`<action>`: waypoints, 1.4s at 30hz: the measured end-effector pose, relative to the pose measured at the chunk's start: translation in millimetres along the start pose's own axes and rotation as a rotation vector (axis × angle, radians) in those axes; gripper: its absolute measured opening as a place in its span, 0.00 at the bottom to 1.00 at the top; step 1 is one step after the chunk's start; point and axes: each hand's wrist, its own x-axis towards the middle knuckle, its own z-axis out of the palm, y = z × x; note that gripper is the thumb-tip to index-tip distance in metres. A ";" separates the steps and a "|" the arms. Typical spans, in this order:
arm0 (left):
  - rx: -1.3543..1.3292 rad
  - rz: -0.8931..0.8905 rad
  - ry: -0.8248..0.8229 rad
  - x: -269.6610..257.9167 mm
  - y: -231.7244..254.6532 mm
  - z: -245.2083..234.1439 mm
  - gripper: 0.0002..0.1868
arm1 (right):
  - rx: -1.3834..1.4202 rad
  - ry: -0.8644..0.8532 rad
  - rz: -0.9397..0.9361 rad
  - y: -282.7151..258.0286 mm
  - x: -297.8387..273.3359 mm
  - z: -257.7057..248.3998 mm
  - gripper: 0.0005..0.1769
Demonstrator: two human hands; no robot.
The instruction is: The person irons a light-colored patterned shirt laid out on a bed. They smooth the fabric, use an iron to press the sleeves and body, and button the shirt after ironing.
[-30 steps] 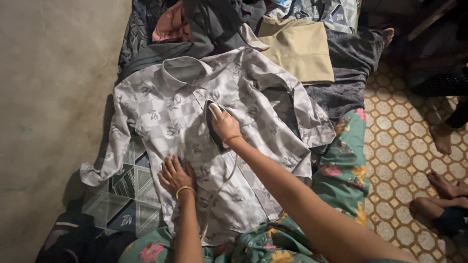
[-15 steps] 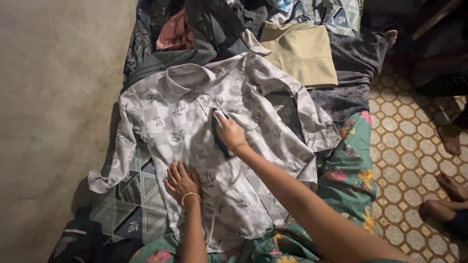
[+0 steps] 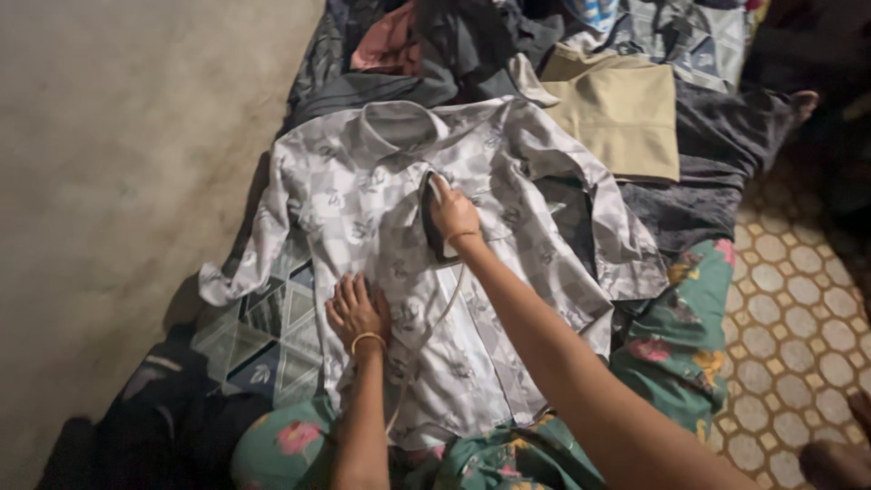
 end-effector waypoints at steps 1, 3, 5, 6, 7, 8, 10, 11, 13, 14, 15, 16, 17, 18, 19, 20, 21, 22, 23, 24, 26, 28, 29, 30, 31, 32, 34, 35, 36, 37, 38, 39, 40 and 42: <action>0.006 0.004 -0.005 -1.1 -1.2 0.9 0.31 | 0.003 -0.009 -0.002 1.4 -3.2 -1.2 0.30; 0.013 0.009 -0.014 -1.4 -1.8 5.9 0.31 | 0.005 -0.026 -0.011 2.6 -11.6 -9.6 0.28; -0.003 0.012 -0.009 2.1 -3.5 12.6 0.31 | 0.044 0.019 -0.101 7.1 -46.8 -26.4 0.30; -0.010 0.012 -0.008 2.4 -3.8 17.6 0.32 | 0.040 -0.025 -0.065 9.5 -66.0 -35.2 0.31; 0.014 0.008 -0.018 3.0 -3.5 23.4 0.32 | 0.035 -0.068 -0.030 12.0 -85.1 -44.2 0.33; 0.040 0.005 -0.032 2.2 -5.4 27.7 0.33 | 0.011 -0.057 -0.042 13.5 -104.8 -52.9 0.32; 0.075 0.007 -0.046 0.7 -9.7 35.1 0.34 | -0.038 -0.088 -0.037 17.4 -143.4 -70.4 0.32; 0.084 0.012 -0.046 1.3 -11.7 38.5 0.34 | -0.064 -0.129 -0.021 19.4 -162.0 -78.4 0.33; 0.087 0.028 -0.057 2.9 -9.2 46.2 0.35 | -0.089 -0.126 -0.020 21.9 -191.3 -90.1 0.32; 0.088 0.038 -0.068 1.7 -8.8 48.1 0.35 | -0.101 -0.126 -0.015 24.2 -207.8 -95.7 0.31; 0.088 0.047 -0.079 -2.6 -7.7 47.8 0.35 | -0.089 -0.121 -0.037 28.3 -225.2 -103.2 0.32; 0.061 0.035 -0.111 -4.5 -6.3 44.8 0.36 | -0.073 -0.111 -0.062 31.0 -239.3 -111.2 0.32; 0.034 0.022 -0.142 -7.1 -2.3 39.6 0.37 | -0.057 -0.101 -0.087 32.7 -251.6 -119.6 0.32; 0.007 0.011 -0.174 -10.7 2.3 32.2 0.37 | -0.070 -0.142 -0.083 32.5 -261.9 -127.6 0.33; -0.060 -0.026 -0.294 -16.9 8.5 22.7 0.34 | -0.084 -0.183 -0.079 31.3 -270.9 -136.2 0.33; -0.130 -0.065 -0.413 -26.4 18.8 12.8 0.31 | -0.099 -0.224 -0.077 30.3 -277.0 -145.8 0.34; -0.200 -0.104 -0.531 -35.6 31.6 2.4 0.29 | -0.044 -0.209 -0.116 29.2 -279.2 -157.0 0.33; -0.204 -0.003 -0.451 -47.5 42.8 -9.6 0.24 | 0.017 -0.193 -0.151 25.2 -281.2 -168.1 0.31; -0.208 0.097 -0.369 -60.8 53.9 -21.7 0.22 | 0.077 -0.177 -0.185 18.0 -283.1 -178.4 0.30; -0.442 -0.007 -0.453 -71.4 68.3 -32.1 0.25 | 0.127 -0.134 -0.187 8.2 -283.9 -188.4 0.33; -0.738 -0.109 -0.617 -82.7 90.6 -48.4 0.29 | 0.227 -0.052 -0.188 -17.0 -288.4 -204.6 0.39; -0.859 -0.101 -0.784 -87.1 103.6 -59.7 0.32 | 0.128 -0.226 0.045 -49.3 -285.6 -210.8 0.41; -1.021 -0.101 -0.657 -89.8 106.6 -64.7 0.28 | 0.079 -0.313 0.162 -61.1 -286.0 -216.0 0.42; -1.178 -0.093 -0.522 -86.9 106.9 -68.9 0.25 | 0.044 -0.182 -0.070 -69.6 -284.0 -222.5 0.34; -1.329 -0.082 -0.382 -83.8 106.0 -72.8 0.24 | 0.009 -0.050 -0.301 -77.5 -279.9 -227.3 0.27; -1.345 -0.125 -0.364 -80.6 102.0 -76.2 0.23 | -0.028 0.084 -0.530 -82.9 -279.2 -231.5 0.21; -1.374 -0.214 -0.332 -69.1 82.4 -81.7 0.21 | 0.149 0.122 -0.574 -87.6 -283.4 -236.1 0.35; -1.249 -0.239 -0.273 -62.4 67.7 -83.8 0.20 | 0.238 0.140 -0.594 -86.4 -285.4 -237.3 0.42; -1.125 -0.264 -0.213 -54.6 50.6 -85.3 0.21 | 0.252 0.103 -0.583 -82.8 -287.7 -238.2 0.42; -1.023 -0.285 -0.148 -48.9 33.8 -85.4 0.21 | 0.266 0.066 -0.572 -77.2 -290.6 -238.8 0.41; -0.919 -0.306 -0.081 -42.7 14.2 -84.8 0.22 | 0.281 0.029 -0.563 -70.8 -292.1 -238.1 0.41; -0.863 -0.255 0.107 -34.2 -4.2 -82.3 0.22 | 0.300 -0.014 -0.530 -63.1 -293.2 -236.9 0.41; -0.802 -0.199 0.295 -25.8 -22.6 -79.2 0.23 | 0.319 -0.054 -0.497 -54.6 -294.4 -235.5 0.40; -0.739 -0.271 0.403 -15.4 -63.5 -72.3 0.23 | 0.323 -0.126 -0.426 -32.2 -297.9 -234.1 0.38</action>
